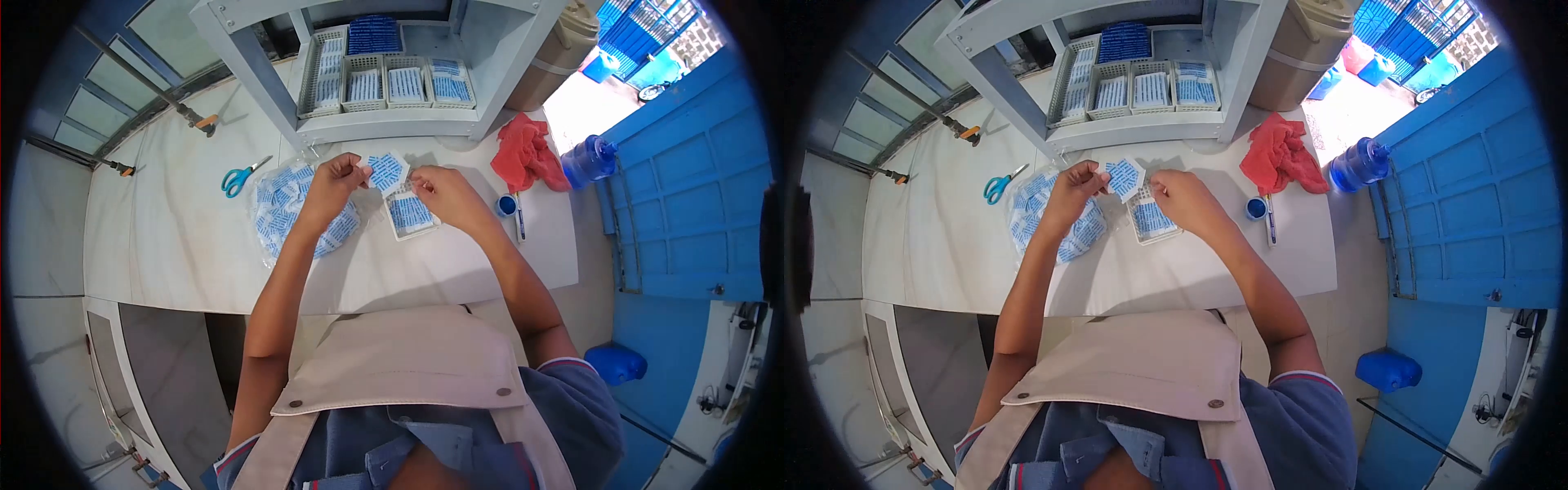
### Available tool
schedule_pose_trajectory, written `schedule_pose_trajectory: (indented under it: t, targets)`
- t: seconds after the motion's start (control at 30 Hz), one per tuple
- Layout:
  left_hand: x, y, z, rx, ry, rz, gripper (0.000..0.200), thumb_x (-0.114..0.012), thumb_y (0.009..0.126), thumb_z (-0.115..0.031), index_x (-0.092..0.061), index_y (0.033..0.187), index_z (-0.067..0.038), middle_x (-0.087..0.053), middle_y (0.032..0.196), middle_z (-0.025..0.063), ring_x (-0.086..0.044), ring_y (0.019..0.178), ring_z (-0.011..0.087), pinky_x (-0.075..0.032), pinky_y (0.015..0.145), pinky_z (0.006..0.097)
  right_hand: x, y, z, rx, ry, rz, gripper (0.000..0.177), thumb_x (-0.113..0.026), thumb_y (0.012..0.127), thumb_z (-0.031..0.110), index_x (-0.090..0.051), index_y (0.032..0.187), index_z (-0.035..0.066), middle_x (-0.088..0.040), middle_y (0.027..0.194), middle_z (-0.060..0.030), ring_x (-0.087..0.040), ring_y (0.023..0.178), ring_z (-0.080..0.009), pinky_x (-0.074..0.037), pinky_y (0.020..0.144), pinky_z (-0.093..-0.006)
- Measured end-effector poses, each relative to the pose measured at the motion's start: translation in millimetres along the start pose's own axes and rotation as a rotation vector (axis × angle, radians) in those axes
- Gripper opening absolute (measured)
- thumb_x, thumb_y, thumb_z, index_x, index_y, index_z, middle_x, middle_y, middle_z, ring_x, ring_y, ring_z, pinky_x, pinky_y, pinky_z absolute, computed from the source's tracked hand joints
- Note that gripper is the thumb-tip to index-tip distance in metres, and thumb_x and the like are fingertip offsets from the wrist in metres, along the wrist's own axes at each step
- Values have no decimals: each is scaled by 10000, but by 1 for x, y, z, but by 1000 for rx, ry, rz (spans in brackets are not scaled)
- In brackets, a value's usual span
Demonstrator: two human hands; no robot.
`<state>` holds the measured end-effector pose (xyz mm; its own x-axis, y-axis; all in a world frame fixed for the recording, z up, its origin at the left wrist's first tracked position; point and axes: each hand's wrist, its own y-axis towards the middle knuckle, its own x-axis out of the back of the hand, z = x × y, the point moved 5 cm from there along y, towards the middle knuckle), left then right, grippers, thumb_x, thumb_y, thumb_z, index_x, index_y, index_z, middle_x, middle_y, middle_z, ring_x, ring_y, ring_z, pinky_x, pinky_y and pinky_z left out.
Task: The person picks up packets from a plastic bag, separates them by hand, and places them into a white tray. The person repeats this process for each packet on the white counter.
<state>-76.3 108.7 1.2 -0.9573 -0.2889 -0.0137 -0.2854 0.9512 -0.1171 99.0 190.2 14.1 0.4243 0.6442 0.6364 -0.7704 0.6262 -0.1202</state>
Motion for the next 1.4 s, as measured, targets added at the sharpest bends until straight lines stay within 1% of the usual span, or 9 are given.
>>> schedule_pose_trajectory:
  t: [0.03,0.1,0.2,0.5,0.73,0.93,1.13,1.3,1.4]
  targets:
    - [0,-1,-1,-5,-1,-4,121,-625,868,-123,-618,879,-3,-626,745,25,-573,705,82,-445,678,225,-1,2,-1,6,-3,1,148,-600,809,40,-624,950,2,-622,959,-111,-609,903,-242,-481,789,-311]
    - [-2,-7,6,124,-100,-77,63,-617,880,-126,-595,846,-76,-625,760,9,-611,712,94,-462,701,233,-1,2,-6,-54,776,-52,240,-601,844,41,-538,1063,-32,-622,917,-97,-619,798,-163,-497,722,-269]
    - [-15,-14,7,184,-281,-95,68,-619,878,-127,-591,831,-88,-628,754,8,-619,684,101,-460,693,226,-9,-4,3,-32,855,-100,305,-582,858,14,-459,1133,-36,-621,922,-84,-596,812,-109,-488,732,-236]
    - [-21,-22,12,180,-270,-42,94,-624,853,-75,-592,765,-77,-621,724,6,-584,650,80,-405,607,209,-7,-5,-2,57,489,-251,246,-537,874,-22,-530,1119,-41,-599,839,-47,-568,771,-95,-479,721,-224]
    - [-22,-22,-1,146,-192,-8,79,-637,833,-60,-594,767,-67,-604,693,-6,-546,634,64,-391,592,196,11,-4,-2,104,480,-146,280,-493,917,22,-534,1191,-21,-603,891,-52,-572,801,-94,-481,751,-228]
    - [-20,-22,4,160,-204,-33,68,-643,828,-59,-591,785,-66,-599,685,-14,-518,617,55,-396,595,193,10,-7,8,103,643,-280,325,-570,893,86,-552,1211,23,-631,903,-59,-576,744,-97,-476,708,-239]
    - [-21,-25,-5,178,-170,9,86,-662,816,-61,-586,776,-67,-600,682,-11,-535,606,56,-399,574,191,1,3,-3,35,453,13,418,-576,907,115,-474,1301,20,-607,985,-39,-548,852,-68,-466,759,-220]
    - [-15,-29,-7,251,-188,38,69,-662,812,-51,-596,822,-67,-605,690,-8,-572,631,64,-401,572,187,-6,1,2,-3,938,-24,266,-568,889,83,-616,1146,33,-646,846,-42,-558,711,-85,-462,676,-234]
    - [-11,-26,-6,180,5,60,112,-652,821,-48,-614,925,-33,-611,722,-6,-573,672,62,-416,599,192,-1,1,5,21,593,-25,222,-555,899,77,-650,1087,7,-653,864,-12,-541,743,-62,-458,703,-219]
